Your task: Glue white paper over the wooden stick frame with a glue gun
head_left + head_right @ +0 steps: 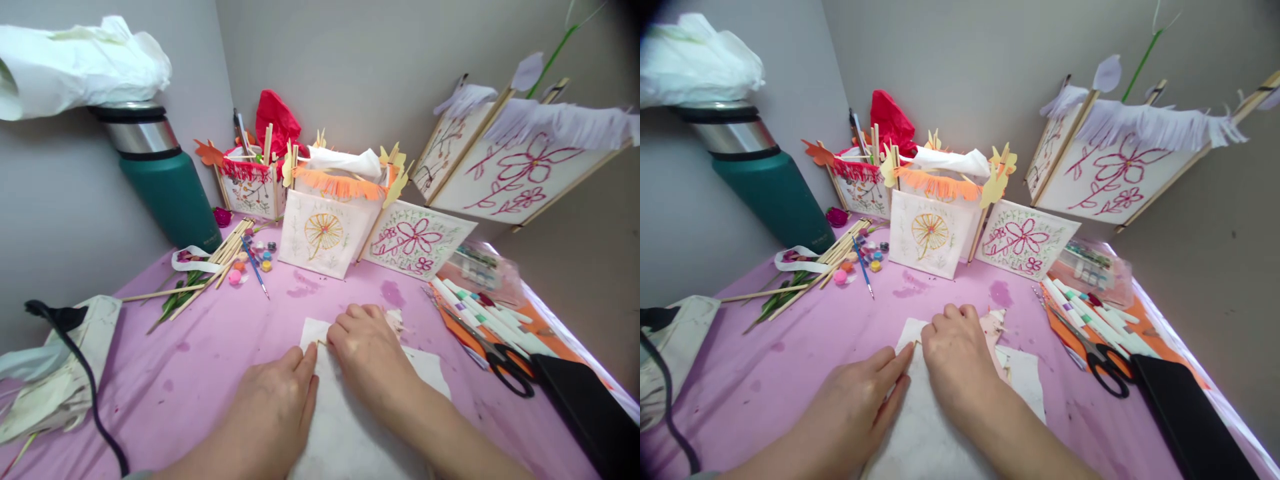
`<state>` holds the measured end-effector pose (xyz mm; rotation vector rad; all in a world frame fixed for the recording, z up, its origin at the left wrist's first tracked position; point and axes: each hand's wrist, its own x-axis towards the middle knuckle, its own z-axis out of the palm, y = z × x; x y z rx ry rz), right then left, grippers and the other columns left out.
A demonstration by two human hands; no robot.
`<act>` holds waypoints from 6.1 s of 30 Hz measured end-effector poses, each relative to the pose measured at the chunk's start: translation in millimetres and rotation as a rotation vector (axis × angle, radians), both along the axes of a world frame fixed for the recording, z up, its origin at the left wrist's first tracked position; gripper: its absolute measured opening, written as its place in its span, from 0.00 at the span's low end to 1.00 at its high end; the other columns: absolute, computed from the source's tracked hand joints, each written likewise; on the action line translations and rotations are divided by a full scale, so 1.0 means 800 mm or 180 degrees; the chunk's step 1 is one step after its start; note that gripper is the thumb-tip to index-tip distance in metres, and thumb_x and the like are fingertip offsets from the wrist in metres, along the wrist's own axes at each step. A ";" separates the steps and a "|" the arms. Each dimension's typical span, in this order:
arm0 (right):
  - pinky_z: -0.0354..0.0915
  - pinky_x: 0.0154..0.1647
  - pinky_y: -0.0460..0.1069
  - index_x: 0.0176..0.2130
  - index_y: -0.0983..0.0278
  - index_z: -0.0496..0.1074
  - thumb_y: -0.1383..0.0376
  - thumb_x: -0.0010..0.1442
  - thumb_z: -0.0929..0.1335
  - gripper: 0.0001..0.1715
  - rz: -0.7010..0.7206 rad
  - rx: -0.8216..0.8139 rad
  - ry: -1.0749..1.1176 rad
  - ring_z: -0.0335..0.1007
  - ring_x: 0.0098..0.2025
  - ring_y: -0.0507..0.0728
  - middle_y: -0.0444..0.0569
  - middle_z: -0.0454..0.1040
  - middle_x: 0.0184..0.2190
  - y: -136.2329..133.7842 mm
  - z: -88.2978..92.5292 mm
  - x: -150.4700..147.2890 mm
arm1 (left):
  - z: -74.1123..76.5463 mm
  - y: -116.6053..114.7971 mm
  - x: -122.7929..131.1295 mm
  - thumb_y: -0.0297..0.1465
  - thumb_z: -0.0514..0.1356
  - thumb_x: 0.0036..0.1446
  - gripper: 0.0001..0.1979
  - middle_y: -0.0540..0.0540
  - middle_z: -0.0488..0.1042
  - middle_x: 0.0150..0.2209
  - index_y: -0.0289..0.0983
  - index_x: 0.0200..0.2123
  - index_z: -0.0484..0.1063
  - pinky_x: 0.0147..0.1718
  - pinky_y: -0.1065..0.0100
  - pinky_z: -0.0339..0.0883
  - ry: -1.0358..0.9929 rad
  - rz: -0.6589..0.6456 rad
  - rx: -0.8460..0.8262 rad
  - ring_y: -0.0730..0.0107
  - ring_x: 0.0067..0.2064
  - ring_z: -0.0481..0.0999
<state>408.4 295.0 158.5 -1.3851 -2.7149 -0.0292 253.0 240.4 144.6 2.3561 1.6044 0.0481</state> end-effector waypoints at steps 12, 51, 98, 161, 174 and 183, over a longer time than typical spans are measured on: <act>0.62 0.29 0.51 0.47 0.61 0.69 0.57 0.56 0.70 0.19 -0.1290 0.0155 0.0188 0.74 0.33 0.60 0.48 0.75 0.35 -0.071 0.014 0.096 | 0.010 -0.002 -0.003 0.31 0.45 0.66 0.17 0.45 0.73 0.36 0.39 0.53 0.67 0.35 0.61 0.68 -0.0320 0.0180 -0.0177 0.62 0.36 0.76; 0.61 0.34 0.47 0.25 0.64 0.70 0.50 0.63 0.60 0.26 -0.1344 -0.3366 0.2071 0.67 0.26 0.53 0.44 0.68 0.19 -0.048 0.059 0.036 | 0.006 0.001 0.001 0.29 0.44 0.66 0.22 0.41 0.74 0.41 0.35 0.61 0.60 0.38 0.55 0.74 -0.0026 -0.0049 -0.0258 0.58 0.38 0.77; 0.59 0.26 0.45 0.33 0.67 0.73 0.49 0.62 0.62 0.25 -0.1476 -0.3736 0.2801 0.64 0.23 0.51 0.48 0.72 0.24 -0.062 0.041 0.052 | 0.008 -0.001 -0.005 0.29 0.48 0.64 0.17 0.44 0.74 0.37 0.38 0.53 0.67 0.37 0.62 0.70 -0.0382 0.0181 -0.0183 0.62 0.37 0.76; 0.59 0.26 0.45 0.25 0.66 0.71 0.50 0.62 0.61 0.26 -0.1273 -0.3464 0.3102 0.62 0.21 0.51 0.44 0.67 0.16 -0.072 0.002 0.055 | -0.012 -0.002 -0.012 0.32 0.46 0.65 0.19 0.47 0.72 0.30 0.38 0.55 0.67 0.26 0.66 0.67 -0.0468 -0.0035 0.0409 0.66 0.30 0.76; 0.60 0.29 0.47 0.28 0.64 0.71 0.49 0.64 0.60 0.25 -0.1582 -0.1679 0.3884 0.64 0.26 0.53 0.46 0.69 0.21 -0.073 0.004 0.103 | -0.018 0.001 -0.018 0.37 0.47 0.64 0.19 0.48 0.76 0.35 0.39 0.54 0.65 0.29 0.66 0.70 -0.0932 0.0287 0.0454 0.66 0.32 0.78; 0.65 0.35 0.50 0.35 0.62 0.72 0.57 0.64 0.63 0.13 -0.1535 -0.0412 0.4107 0.69 0.37 0.57 0.49 0.72 0.31 -0.064 -0.025 0.130 | -0.016 0.010 -0.027 0.44 0.51 0.61 0.13 0.52 0.73 0.29 0.41 0.36 0.67 0.23 0.74 0.67 -0.1319 0.0692 -0.0067 0.72 0.27 0.74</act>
